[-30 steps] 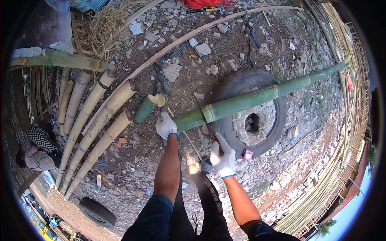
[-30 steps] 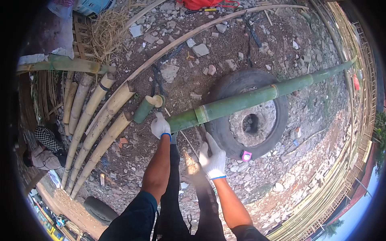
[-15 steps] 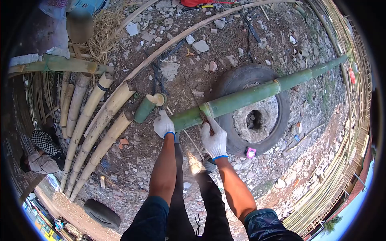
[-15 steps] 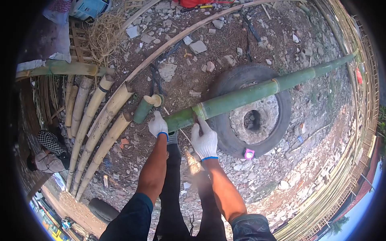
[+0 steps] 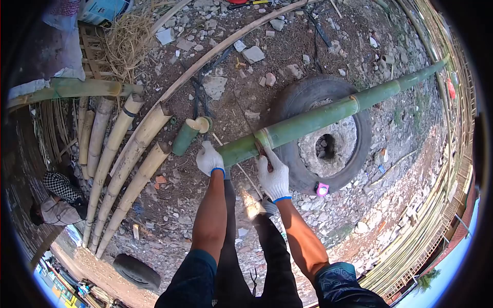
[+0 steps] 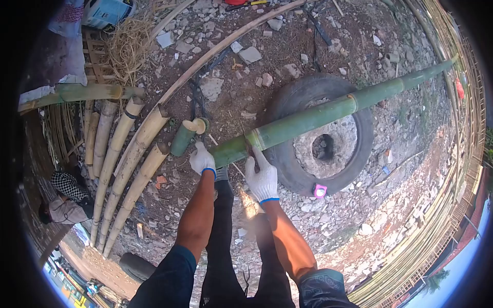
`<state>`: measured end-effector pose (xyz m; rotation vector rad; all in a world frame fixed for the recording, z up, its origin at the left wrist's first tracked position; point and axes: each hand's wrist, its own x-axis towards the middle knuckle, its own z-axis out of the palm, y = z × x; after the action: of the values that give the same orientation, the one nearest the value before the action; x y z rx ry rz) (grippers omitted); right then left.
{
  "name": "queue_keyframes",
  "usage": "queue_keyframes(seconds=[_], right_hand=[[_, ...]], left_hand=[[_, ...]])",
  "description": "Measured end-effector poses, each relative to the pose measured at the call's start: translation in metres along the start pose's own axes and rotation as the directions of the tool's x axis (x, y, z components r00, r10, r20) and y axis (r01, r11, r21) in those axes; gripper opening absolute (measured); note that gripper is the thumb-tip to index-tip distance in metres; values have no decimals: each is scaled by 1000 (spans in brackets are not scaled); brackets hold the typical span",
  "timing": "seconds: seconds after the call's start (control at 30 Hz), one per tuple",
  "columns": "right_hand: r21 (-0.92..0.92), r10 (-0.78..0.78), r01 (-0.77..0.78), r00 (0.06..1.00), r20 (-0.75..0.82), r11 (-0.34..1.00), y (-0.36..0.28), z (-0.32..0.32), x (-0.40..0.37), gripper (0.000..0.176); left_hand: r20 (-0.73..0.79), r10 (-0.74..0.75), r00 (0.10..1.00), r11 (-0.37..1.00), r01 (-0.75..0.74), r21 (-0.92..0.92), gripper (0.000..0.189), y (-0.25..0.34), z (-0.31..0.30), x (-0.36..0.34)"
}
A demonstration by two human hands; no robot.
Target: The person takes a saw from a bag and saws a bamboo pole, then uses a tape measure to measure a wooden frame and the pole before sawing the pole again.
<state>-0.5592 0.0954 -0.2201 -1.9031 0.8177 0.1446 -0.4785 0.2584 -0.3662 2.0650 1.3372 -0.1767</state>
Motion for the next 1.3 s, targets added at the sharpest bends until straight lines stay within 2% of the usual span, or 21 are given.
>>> queue_keyframes(seconds=[0.03,0.17,0.2,0.23,0.3,0.37,0.47,0.53,0.57,0.6,0.63,0.67,0.77,0.87,0.9,0.97,1.0,1.1,1.13,1.2,1.3], right_hand=[[92,98,-103,994,50,990,-19,-9,-6,38],[114,-36,44,997,-72,992,6,-61,-114,40],[170,120,-119,993,1,978,-14,-64,-102,40],[-152,69,-62,997,45,986,14,-57,-90,39],[40,8,-8,1000,7,999,5,-13,-7,37],[-59,-118,115,992,-39,992,20,22,25,38],[95,96,-97,995,19,991,-2,-18,-32,39],[-68,26,-30,998,-54,997,16,-60,-114,43],[708,447,-331,894,24,624,70,-57,-145,43],[296,255,-230,966,-50,927,55,-60,-135,42],[-186,39,-43,999,-26,982,33,-57,-113,42],[-20,-195,194,976,-95,981,37,-34,-75,41],[-56,-58,60,997,44,997,18,10,16,38],[23,45,-45,999,4,999,17,-18,-43,37],[32,-128,132,986,-103,991,45,-32,-84,38],[-110,437,-427,894,99,898,35,-84,-136,39],[-123,437,-425,894,99,897,35,-85,-134,39],[15,-143,145,986,-85,989,70,-21,-77,39],[8,37,-37,999,-3,999,36,-14,-44,39],[25,-178,180,982,-60,983,40,16,6,38],[36,-15,17,998,-64,999,38,-9,-43,39]], left_hand=[[-11,24,1000,1000,-24,-6,65,3,0,8],[35,-5,999,997,3,72,67,-1,2,9],[44,2,999,996,-6,88,67,0,-1,7],[53,18,998,995,-23,99,67,2,0,7],[53,26,998,996,-31,86,67,-13,-5,-4],[13,73,997,997,-73,3,67,5,5,12],[-16,38,999,995,-36,93,65,-3,6,12],[13,43,999,998,-43,53,65,-8,5,11],[21,51,998,998,-51,31,65,-6,2,8],[18,93,995,993,-94,76,64,-7,1,7],[17,98,995,993,-99,66,64,0,3,11],[10,77,997,996,-77,51,64,4,8,11],[17,41,999,996,-42,79,64,0,5,15],[-2,25,1000,997,-25,71,66,-9,7,14],[-12,31,999,998,-31,47,66,1,11,20],[23,10,1000,996,-12,85,66,-4,2,8],[57,16,998,999,-18,31,65,4,-6,-2],[-9,69,998,995,-68,79,65,-10,7,9],[25,82,996,993,-84,78,65,-12,3,9],[38,60,998,997,-61,39,65,-6,3,11],[50,48,998,999,-49,4,65,-1,-4,7]])
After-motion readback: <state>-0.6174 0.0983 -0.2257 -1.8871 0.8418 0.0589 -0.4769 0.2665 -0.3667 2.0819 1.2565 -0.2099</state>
